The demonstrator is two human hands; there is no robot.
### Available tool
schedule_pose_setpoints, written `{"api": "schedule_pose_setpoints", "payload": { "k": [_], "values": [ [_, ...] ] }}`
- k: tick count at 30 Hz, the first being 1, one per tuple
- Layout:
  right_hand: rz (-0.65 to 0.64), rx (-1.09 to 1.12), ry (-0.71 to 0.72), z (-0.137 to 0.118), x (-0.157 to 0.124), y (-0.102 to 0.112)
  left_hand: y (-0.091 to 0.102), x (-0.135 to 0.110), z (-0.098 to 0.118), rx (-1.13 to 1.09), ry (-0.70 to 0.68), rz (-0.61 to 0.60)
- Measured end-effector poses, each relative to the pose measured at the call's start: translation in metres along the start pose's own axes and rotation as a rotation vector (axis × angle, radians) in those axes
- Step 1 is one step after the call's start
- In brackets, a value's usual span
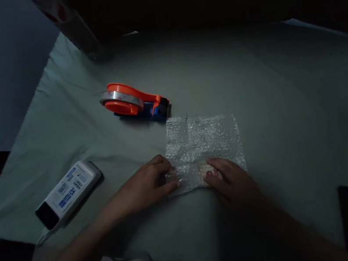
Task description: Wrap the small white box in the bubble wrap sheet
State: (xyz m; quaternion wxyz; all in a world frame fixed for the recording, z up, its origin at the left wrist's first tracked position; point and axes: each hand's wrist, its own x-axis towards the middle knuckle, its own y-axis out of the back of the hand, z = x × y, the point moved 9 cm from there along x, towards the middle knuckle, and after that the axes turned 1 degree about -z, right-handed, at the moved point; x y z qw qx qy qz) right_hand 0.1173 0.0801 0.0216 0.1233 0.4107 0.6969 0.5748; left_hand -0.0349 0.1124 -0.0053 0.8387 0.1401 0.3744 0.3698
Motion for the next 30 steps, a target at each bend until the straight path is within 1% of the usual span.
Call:
{"api": "schedule_pose_setpoints", "payload": {
  "k": [2,5,7,9,11,14,16,20,24,27,30],
  "values": [
    [0.003,0.016,0.007,0.002,-0.001,-0.002,-0.002,-0.008,-0.006,-0.026,0.059,-0.001],
    [0.019,0.061,-0.053,0.008,-0.003,0.000,0.001,-0.021,-0.019,-0.111,0.203,0.019],
    [-0.001,0.099,-0.095,0.011,-0.004,-0.001,-0.004,-0.027,-0.022,-0.212,0.238,-0.005],
    [-0.017,0.119,-0.087,0.012,-0.004,-0.001,-0.013,-0.027,-0.019,-0.326,0.208,-0.033],
    [-0.008,0.116,-0.044,0.010,-0.005,-0.001,-0.019,-0.023,-0.017,-0.399,0.163,-0.007],
    [0.006,0.095,0.012,0.007,-0.008,-0.001,-0.022,-0.014,-0.017,-0.410,0.113,0.068],
    [0.006,0.077,0.021,0.006,-0.010,-0.002,-0.024,-0.007,-0.017,-0.401,0.094,0.091],
    [0.013,0.039,0.030,0.004,-0.010,0.000,-0.024,0.003,-0.020,-0.317,0.114,0.165],
    [0.028,0.011,0.041,-0.003,-0.006,0.010,-0.021,0.004,-0.020,-0.277,0.133,0.269],
    [0.060,-0.051,0.054,-0.012,-0.001,0.019,-0.018,0.002,-0.015,-0.326,0.097,0.345],
    [0.074,-0.078,0.029,-0.016,0.003,0.023,-0.017,0.002,-0.011,-0.463,0.078,0.400]
  ]
}}
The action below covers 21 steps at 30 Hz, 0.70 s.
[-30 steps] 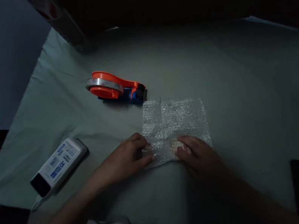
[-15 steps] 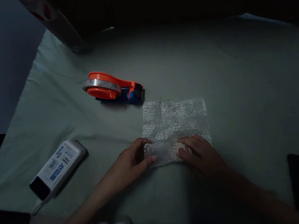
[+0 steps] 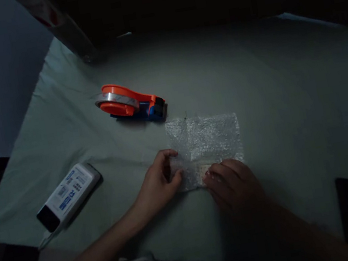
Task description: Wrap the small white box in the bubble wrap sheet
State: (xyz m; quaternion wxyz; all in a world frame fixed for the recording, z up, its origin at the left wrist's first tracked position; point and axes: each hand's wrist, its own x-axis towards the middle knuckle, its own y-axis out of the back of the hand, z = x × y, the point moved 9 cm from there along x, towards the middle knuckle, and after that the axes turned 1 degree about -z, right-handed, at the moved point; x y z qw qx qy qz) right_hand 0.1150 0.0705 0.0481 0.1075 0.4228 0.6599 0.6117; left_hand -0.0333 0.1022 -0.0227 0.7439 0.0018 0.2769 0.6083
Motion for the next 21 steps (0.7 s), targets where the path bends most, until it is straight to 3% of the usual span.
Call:
{"api": "schedule_pose_setpoints", "payload": {
  "k": [6,10,14,18,21],
  "values": [
    [-0.071,0.021,0.019,-0.002,0.000,-0.011,-0.021,0.000,0.012,-0.272,0.029,-0.077],
    [-0.087,0.037,0.017,-0.001,-0.003,-0.014,-0.015,-0.001,0.018,-0.098,-0.037,-0.088],
    [-0.095,0.017,0.023,-0.002,-0.004,-0.014,0.000,0.000,0.006,0.075,-0.006,-0.147],
    [-0.118,-0.052,0.079,-0.007,0.000,-0.017,-0.006,-0.004,-0.005,0.040,0.015,-0.310],
    [-0.149,-0.084,0.079,-0.006,0.003,-0.019,-0.008,-0.005,-0.015,0.149,0.079,-0.337]
  ]
}}
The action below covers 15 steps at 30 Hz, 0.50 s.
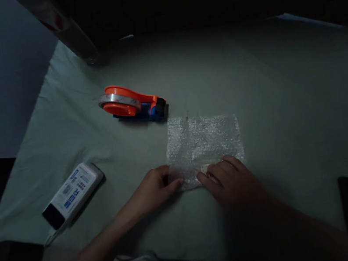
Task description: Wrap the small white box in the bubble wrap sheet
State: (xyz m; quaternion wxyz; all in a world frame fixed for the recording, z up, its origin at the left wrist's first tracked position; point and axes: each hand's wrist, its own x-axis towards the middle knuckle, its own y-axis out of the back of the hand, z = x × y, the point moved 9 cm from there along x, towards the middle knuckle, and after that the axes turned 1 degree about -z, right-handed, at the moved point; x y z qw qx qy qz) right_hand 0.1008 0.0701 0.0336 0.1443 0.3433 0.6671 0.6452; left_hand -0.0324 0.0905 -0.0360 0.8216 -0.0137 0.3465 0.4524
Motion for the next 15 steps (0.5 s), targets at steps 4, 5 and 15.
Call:
{"api": "schedule_pose_setpoints", "payload": {
  "k": [4,5,15],
  "values": [
    [-0.026,-0.018,-0.004,0.000,0.004,-0.001,0.000,0.001,-0.001,0.056,0.039,0.026],
    [-0.022,-0.026,-0.002,-0.001,0.005,0.000,0.002,0.002,0.001,0.052,0.035,0.063],
    [-0.047,-0.040,-0.035,0.000,0.003,-0.005,0.006,-0.002,0.017,0.093,-0.084,0.386]
  ]
}}
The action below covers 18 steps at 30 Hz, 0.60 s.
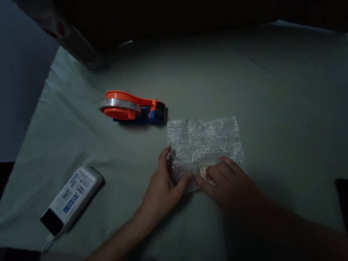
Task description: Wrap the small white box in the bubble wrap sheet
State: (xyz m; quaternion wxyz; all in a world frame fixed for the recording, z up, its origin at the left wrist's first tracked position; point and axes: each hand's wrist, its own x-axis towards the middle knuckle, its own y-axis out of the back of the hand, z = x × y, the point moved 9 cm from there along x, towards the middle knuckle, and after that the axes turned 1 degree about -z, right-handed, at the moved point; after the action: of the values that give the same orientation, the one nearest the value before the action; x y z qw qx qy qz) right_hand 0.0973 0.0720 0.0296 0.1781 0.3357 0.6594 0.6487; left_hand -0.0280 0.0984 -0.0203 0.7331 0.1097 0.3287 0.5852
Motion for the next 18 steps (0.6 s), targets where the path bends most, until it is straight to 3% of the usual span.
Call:
{"api": "schedule_pose_setpoints", "payload": {
  "k": [4,8,14,18],
  "values": [
    [0.071,0.019,0.020,-0.001,-0.004,0.005,0.005,0.002,-0.005,0.073,0.067,-0.042],
    [0.069,0.070,-0.001,0.003,-0.008,0.005,0.001,0.004,-0.004,0.048,0.007,-0.023],
    [0.058,0.091,-0.011,0.004,-0.007,0.005,-0.006,0.002,0.008,-0.046,-0.061,-0.032],
    [0.052,0.130,-0.014,0.004,-0.007,0.006,-0.011,0.004,0.029,-0.138,-0.120,-0.033]
  ]
}}
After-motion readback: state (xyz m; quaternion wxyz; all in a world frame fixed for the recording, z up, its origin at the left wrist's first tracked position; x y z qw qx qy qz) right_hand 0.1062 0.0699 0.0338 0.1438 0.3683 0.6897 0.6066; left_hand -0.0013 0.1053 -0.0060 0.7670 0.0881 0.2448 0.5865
